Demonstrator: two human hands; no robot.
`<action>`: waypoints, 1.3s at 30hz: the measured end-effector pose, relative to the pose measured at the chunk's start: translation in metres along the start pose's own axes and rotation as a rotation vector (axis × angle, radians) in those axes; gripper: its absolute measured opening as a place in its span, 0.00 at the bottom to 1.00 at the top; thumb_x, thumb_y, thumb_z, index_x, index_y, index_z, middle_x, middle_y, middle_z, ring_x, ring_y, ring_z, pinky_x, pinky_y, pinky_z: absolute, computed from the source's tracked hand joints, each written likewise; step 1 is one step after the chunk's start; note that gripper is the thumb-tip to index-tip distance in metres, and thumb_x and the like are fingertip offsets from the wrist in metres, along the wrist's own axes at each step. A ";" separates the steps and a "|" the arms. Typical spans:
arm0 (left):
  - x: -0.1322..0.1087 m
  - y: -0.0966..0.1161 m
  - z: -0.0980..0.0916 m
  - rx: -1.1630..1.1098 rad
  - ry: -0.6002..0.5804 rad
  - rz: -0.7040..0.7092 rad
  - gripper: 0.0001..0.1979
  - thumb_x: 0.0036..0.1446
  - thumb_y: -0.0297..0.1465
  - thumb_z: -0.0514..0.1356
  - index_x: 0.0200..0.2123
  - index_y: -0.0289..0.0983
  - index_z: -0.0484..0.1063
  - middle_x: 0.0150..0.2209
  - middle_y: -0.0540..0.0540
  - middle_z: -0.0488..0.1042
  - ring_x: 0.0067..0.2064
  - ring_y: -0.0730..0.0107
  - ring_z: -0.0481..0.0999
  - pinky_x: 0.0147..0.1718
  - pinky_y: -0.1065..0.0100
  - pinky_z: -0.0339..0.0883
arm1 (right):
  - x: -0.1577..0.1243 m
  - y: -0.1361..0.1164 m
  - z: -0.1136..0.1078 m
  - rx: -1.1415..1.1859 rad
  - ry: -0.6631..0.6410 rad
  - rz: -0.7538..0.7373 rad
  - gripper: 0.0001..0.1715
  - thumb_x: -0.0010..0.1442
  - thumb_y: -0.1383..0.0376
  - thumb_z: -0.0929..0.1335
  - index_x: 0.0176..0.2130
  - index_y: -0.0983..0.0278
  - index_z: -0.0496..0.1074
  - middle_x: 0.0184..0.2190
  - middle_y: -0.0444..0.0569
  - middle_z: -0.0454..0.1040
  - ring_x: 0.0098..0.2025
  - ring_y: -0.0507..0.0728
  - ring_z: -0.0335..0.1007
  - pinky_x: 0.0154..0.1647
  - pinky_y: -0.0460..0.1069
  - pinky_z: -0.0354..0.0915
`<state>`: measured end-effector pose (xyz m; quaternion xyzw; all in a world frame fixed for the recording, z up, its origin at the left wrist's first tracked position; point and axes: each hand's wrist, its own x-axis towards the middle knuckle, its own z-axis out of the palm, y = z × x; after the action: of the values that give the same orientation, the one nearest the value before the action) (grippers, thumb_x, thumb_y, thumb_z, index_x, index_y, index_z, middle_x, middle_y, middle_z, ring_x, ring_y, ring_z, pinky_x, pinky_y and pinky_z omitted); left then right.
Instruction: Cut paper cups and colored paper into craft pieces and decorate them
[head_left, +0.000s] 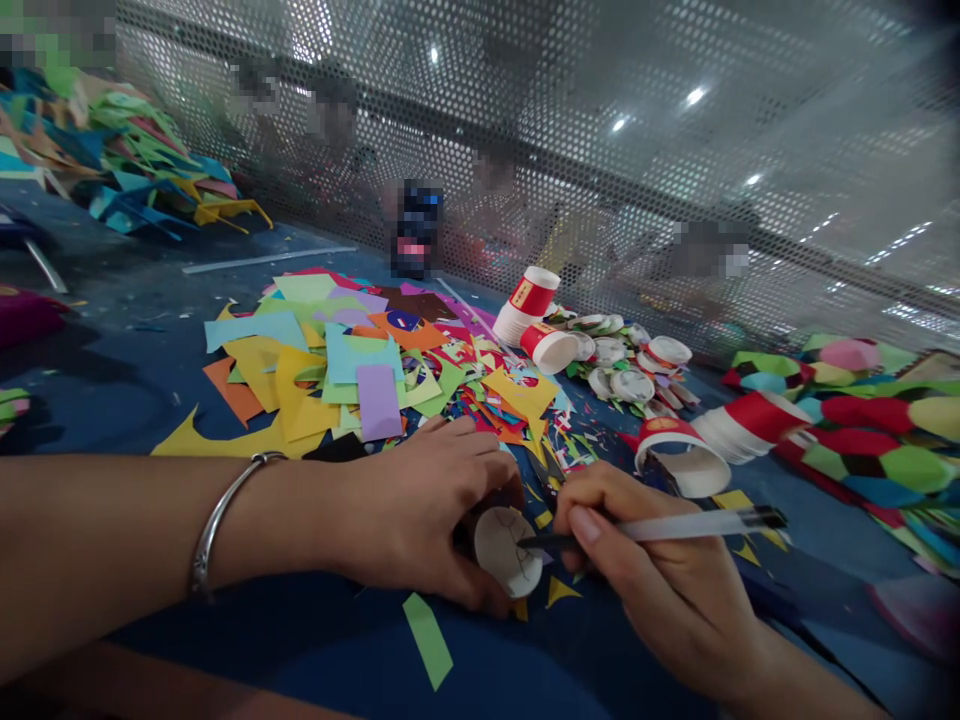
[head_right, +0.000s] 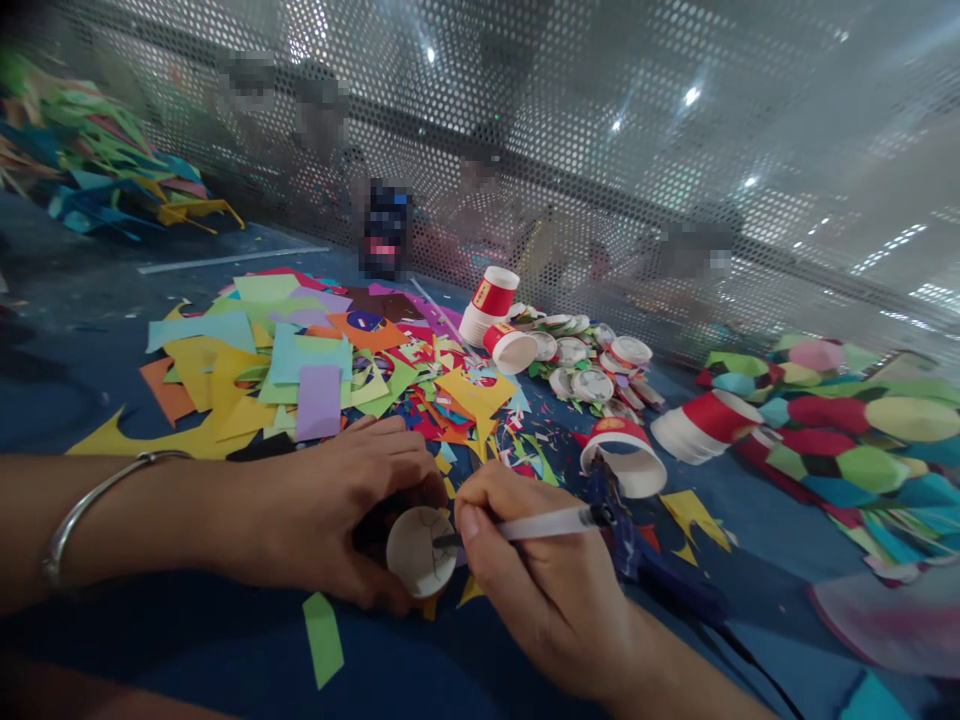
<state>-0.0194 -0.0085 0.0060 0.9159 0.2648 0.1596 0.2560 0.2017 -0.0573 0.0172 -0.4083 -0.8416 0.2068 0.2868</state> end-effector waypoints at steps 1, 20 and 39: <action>0.000 0.000 0.000 0.002 0.003 0.000 0.27 0.41 0.46 0.72 0.41 0.40 0.70 0.39 0.50 0.70 0.42 0.61 0.66 0.39 0.64 0.58 | 0.000 0.001 0.000 -0.001 0.005 -0.001 0.13 0.70 0.67 0.58 0.33 0.61 0.66 0.24 0.40 0.66 0.23 0.49 0.63 0.25 0.46 0.57; -0.001 0.005 0.001 -0.081 0.012 -0.023 0.24 0.42 0.35 0.68 0.44 0.40 0.66 0.40 0.50 0.71 0.42 0.63 0.68 0.41 0.63 0.61 | 0.003 0.003 0.003 0.004 -0.004 0.001 0.12 0.69 0.67 0.59 0.35 0.62 0.67 0.25 0.42 0.68 0.25 0.50 0.64 0.26 0.47 0.58; 0.000 0.005 0.001 -0.079 0.019 -0.029 0.24 0.42 0.36 0.69 0.42 0.40 0.66 0.41 0.48 0.72 0.41 0.61 0.68 0.40 0.63 0.61 | 0.005 0.003 0.004 0.015 -0.029 0.002 0.12 0.70 0.67 0.59 0.35 0.63 0.67 0.25 0.43 0.68 0.25 0.51 0.64 0.26 0.48 0.58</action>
<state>-0.0168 -0.0131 0.0079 0.8997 0.2738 0.1748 0.2916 0.1982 -0.0514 0.0140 -0.4038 -0.8438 0.2191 0.2773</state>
